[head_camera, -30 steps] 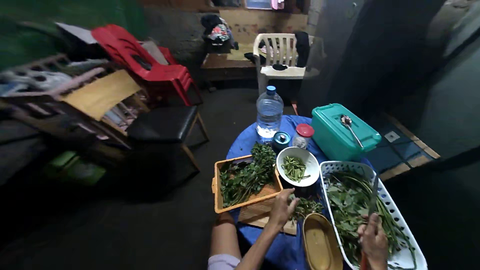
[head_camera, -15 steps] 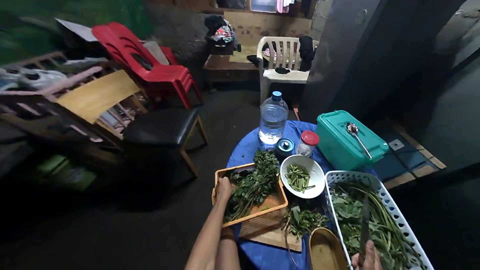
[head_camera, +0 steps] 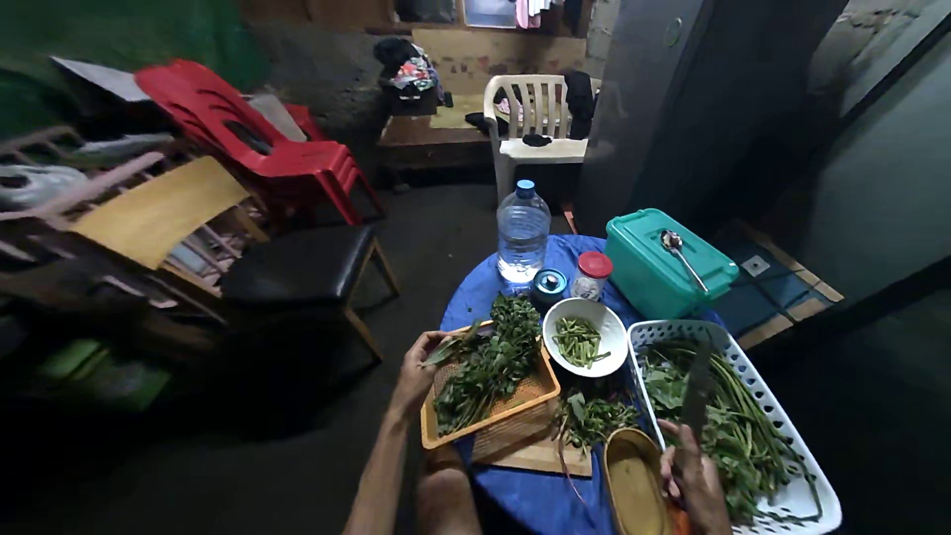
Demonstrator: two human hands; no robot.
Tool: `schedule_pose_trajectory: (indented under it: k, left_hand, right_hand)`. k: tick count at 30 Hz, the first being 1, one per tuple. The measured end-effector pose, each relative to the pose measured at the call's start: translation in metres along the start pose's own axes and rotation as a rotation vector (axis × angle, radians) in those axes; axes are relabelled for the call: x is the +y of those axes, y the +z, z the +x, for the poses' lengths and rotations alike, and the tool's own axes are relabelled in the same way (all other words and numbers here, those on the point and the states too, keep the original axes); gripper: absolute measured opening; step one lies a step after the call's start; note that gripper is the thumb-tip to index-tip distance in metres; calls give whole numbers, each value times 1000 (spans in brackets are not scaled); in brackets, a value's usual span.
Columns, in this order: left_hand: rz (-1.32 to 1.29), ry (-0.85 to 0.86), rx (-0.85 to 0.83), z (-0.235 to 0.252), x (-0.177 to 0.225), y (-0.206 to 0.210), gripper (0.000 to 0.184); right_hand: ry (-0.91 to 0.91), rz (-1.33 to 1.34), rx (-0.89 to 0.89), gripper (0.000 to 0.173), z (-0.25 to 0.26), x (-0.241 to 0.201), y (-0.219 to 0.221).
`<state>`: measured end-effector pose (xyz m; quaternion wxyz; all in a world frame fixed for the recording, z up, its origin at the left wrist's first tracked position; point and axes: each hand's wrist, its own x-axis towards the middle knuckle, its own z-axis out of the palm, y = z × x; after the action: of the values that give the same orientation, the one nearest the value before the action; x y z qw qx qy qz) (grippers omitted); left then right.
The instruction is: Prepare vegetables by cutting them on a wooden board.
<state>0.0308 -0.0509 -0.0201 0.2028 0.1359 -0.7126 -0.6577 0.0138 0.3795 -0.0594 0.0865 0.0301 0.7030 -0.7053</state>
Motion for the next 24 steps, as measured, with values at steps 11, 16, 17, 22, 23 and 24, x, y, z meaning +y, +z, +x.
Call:
schedule_pose_trajectory:
  k: [11,16,17,22,23,24]
  left_hand:
    - [-415,-161,-149,-86,39,124,20]
    - [-340,-254,-240,-103,40,153,19]
    - [-330,-247,-262,-106,40,156,18]
    - [-222,-186,-264,-113,39,170,17]
    - [-202,-143,-273,-114,38,171,18]
    - [-185,-95,-283,-116,36,171,17]
  right_hand:
    - [-225,-68,-157,30,-27,-52,60]
    - [-261,-79,-152,42,-29,-59,61]
    - [-264,-74,-155,38,-30,-59,61]
    - [-270,-99,-129,33,-37,-60,64]
    - [-245,-102,-116,32,-37,-60,65]
    - [-222,-86,-104,28,-38,-59,66]
